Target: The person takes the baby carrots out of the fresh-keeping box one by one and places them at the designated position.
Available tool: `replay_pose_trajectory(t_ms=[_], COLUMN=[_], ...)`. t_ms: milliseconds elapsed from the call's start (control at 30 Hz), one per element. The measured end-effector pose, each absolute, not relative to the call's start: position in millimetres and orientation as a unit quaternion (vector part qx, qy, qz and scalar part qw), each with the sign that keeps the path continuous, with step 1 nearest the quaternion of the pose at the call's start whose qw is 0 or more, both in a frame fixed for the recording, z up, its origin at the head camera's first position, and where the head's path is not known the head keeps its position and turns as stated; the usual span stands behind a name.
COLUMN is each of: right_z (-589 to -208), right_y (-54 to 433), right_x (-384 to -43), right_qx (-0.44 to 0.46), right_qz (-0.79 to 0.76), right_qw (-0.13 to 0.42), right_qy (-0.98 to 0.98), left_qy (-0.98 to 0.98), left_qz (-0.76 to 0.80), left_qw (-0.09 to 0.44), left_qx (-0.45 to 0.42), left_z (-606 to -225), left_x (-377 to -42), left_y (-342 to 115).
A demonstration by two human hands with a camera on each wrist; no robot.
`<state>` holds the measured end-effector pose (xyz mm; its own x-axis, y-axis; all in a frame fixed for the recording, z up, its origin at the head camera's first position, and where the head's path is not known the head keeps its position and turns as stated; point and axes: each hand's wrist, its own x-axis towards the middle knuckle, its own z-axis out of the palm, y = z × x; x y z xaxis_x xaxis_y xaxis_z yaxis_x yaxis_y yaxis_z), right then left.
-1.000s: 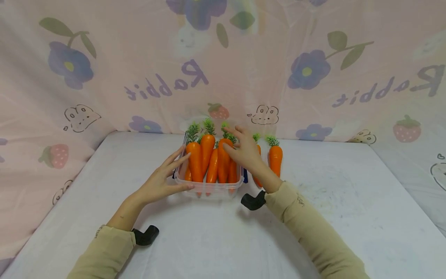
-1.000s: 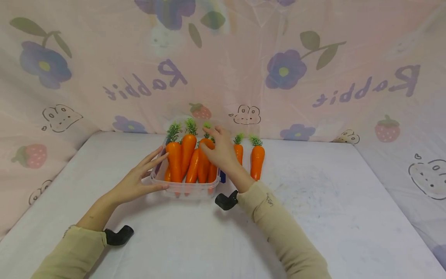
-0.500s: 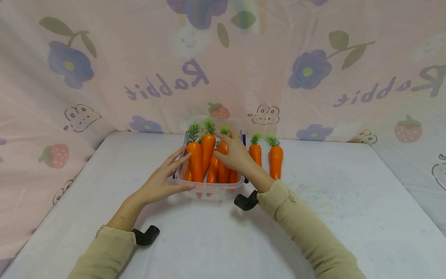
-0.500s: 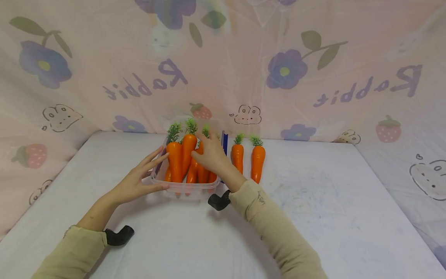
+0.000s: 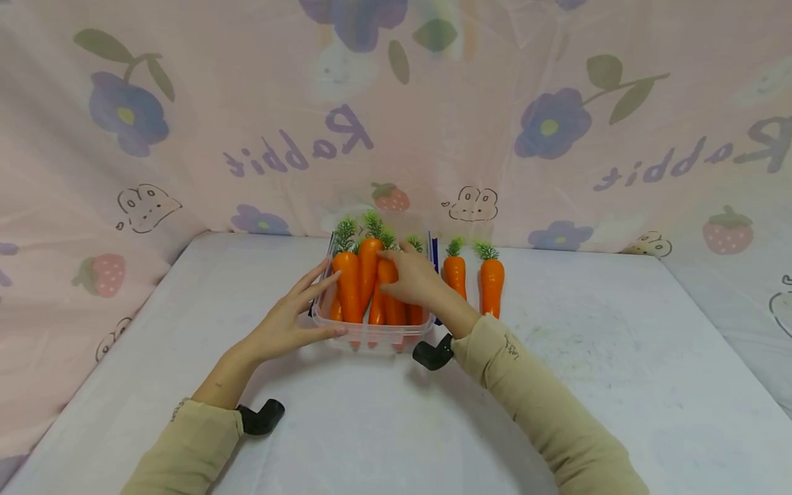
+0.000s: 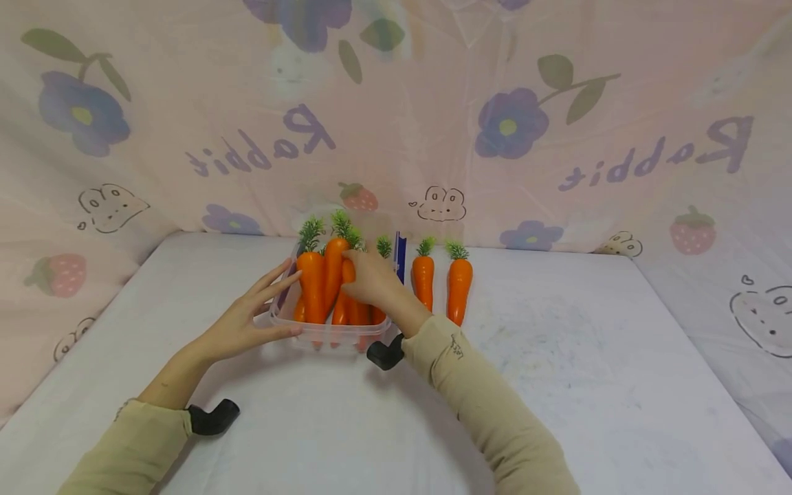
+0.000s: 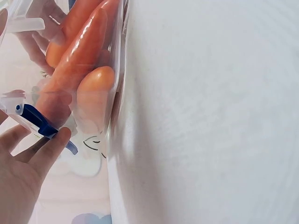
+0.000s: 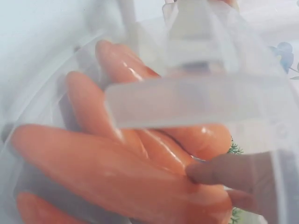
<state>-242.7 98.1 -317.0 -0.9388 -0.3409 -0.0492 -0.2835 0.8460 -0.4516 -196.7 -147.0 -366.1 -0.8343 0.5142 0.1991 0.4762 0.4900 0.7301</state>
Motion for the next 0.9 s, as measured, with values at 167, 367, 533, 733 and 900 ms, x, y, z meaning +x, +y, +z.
replay_pose_trajectory(t_ms=[167,367,533,733,900], right_z=[-318,-319,-322,-324,-327], right_y=[97,99,100,101,103], right_x=[-241,-238,-236,-235,-235], right_qx=[-0.186,-0.218,-0.224,-0.227,-0.232], right_qz=[-0.190,-0.191,-0.224,-0.253,-0.293], right_qw=[0.066,0.045,0.010,-0.019,-0.054], right_qy=[0.962,0.956,0.948,0.940,0.926], left_qy=[0.861,0.861,0.861,0.862,0.863], left_qz=[0.418,0.419,0.419,0.418,0.415], left_qw=[0.026,0.027,0.025,0.023,0.024], left_qx=[0.287,0.286,0.285,0.287,0.286], left_z=[-366,-365,-364,-365,-365], left_x=[-197,-196,-196,-197,-197], left_y=[-147,-146,-146,-146,-146])
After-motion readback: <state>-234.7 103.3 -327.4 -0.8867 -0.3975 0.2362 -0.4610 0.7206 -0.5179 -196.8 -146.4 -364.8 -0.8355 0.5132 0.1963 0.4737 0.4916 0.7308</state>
